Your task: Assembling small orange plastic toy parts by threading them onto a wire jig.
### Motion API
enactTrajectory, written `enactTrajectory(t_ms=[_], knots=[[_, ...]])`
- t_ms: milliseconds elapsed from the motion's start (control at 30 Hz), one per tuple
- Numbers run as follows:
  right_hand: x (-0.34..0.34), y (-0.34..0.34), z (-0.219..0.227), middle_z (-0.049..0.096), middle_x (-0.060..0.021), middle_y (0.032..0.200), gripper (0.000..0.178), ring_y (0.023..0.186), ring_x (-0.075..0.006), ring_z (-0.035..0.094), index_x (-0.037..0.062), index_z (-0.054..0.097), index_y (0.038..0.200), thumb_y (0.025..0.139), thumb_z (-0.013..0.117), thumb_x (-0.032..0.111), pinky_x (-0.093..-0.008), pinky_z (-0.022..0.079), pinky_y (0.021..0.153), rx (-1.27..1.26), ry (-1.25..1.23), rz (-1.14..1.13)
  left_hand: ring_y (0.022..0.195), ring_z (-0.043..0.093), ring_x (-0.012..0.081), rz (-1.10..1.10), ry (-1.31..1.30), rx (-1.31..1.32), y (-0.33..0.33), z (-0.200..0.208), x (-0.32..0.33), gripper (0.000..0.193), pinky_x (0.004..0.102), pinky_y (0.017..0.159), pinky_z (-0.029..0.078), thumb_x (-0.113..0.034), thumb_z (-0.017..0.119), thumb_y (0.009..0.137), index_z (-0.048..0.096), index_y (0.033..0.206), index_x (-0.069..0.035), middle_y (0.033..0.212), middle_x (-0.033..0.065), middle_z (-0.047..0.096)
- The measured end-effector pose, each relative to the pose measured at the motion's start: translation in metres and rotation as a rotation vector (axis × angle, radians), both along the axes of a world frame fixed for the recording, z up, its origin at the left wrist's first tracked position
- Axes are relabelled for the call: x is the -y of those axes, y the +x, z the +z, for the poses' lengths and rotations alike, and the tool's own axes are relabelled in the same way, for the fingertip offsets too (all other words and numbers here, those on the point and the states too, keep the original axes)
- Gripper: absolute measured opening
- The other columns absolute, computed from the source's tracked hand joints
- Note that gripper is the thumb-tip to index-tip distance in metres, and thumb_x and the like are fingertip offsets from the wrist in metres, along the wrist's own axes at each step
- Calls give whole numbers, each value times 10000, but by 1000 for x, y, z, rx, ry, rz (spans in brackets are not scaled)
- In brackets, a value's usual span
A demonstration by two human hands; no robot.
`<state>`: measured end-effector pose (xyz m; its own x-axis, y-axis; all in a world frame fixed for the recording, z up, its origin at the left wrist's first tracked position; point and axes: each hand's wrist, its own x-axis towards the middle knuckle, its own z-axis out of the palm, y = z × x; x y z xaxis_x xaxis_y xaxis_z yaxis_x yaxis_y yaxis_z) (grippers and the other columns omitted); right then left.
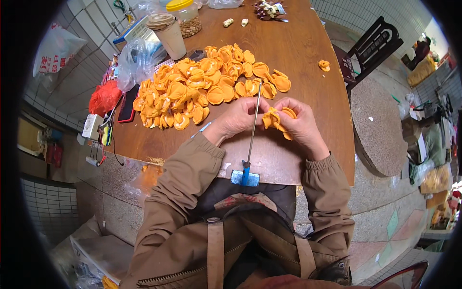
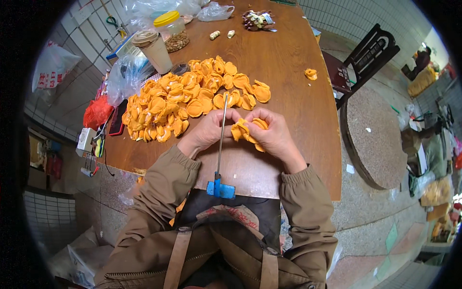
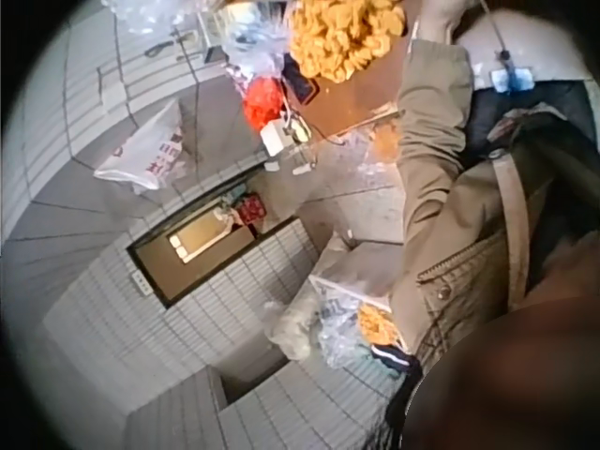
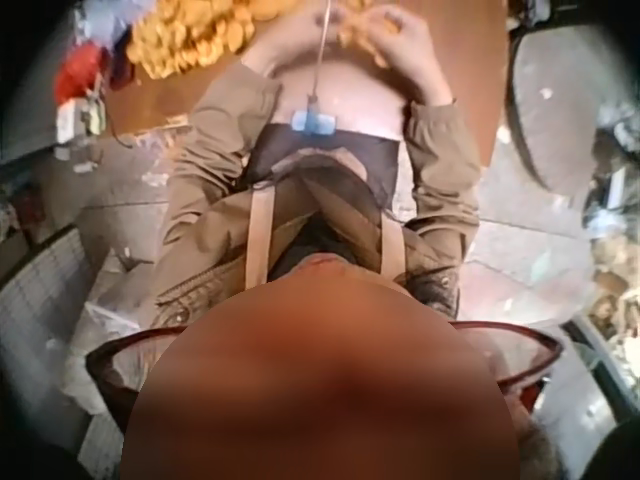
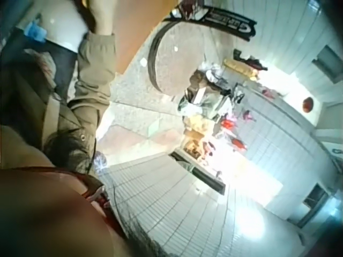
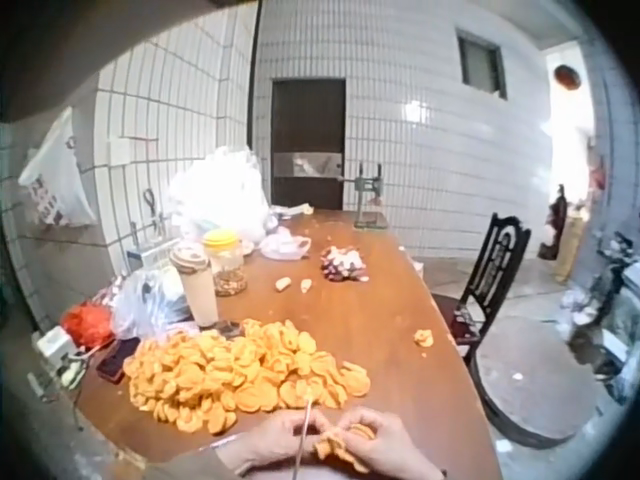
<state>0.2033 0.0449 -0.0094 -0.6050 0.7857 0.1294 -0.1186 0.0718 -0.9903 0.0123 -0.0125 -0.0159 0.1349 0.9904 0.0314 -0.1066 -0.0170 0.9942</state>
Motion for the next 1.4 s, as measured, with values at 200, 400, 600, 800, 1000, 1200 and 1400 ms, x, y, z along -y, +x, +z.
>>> enactTrajectory(t_ms=[200, 400, 600, 800, 1000, 1200, 1400], knots=[[0, 0, 1, 582, 4, 782, 23, 671, -55, 505, 47, 616, 848, 838, 636, 54, -150, 407, 599, 11, -44, 43, 725, 522, 76, 38, 34, -43, 8, 0, 4, 119, 179, 689, 441, -52, 644, 811, 591, 917, -59, 848, 4, 590], [-6, -5, 4, 565, 22, 716, 35, 617, -46, 474, 51, 635, 820, 816, 654, 80, -148, 383, 555, 50, -117, 64, 739, 523, 69, 122, 181, 16, 8, -5, -5, 125, 171, 689, 432, -27, 630, 804, 578, 910, -66, 846, 3, 587], [-12, -19, 21, 589, -8, 742, 43, 608, -42, 507, 43, 619, 857, 816, 622, 55, -132, 389, 528, 6, -200, 24, 746, 527, 61, 94, 124, 204, 0, 14, -17, 145, 154, 682, 420, -7, 612, 800, 569, 923, -70, 843, 7, 585], [-25, -39, 29, 596, -14, 742, 59, 608, -51, 515, 38, 623, 859, 801, 623, 53, -135, 388, 517, -17, -93, -35, 756, 535, 62, 111, 117, 216, -14, 20, -28, 143, 155, 686, 427, -3, 605, 806, 563, 926, -69, 842, 15, 588], [-22, -44, 45, 605, -46, 751, 73, 603, -74, 527, 45, 628, 863, 791, 633, 56, -150, 396, 501, -55, -6, -21, 769, 547, 73, 111, 130, 176, -22, 33, -29, 158, 172, 701, 453, 13, 617, 798, 565, 930, -57, 848, 25, 594], [-23, -57, 47, 585, -30, 738, 74, 576, -101, 505, 37, 625, 829, 764, 655, 56, -213, 401, 493, 2, 433, -188, 768, 519, 87, 190, 423, -185, -32, 51, -26, 200, 196, 713, 443, 44, 632, 778, 554, 930, -60, 871, 10, 557], [-23, -68, 46, 574, -42, 750, 124, 630, -174, 510, 49, 606, 798, 685, 632, 6, -262, 421, 570, -113, 780, -264, 793, 498, 124, 240, 623, -356, -33, 58, -19, 218, 218, 738, 433, 79, 583, 768, 520, 931, -51, 932, 44, 529]])
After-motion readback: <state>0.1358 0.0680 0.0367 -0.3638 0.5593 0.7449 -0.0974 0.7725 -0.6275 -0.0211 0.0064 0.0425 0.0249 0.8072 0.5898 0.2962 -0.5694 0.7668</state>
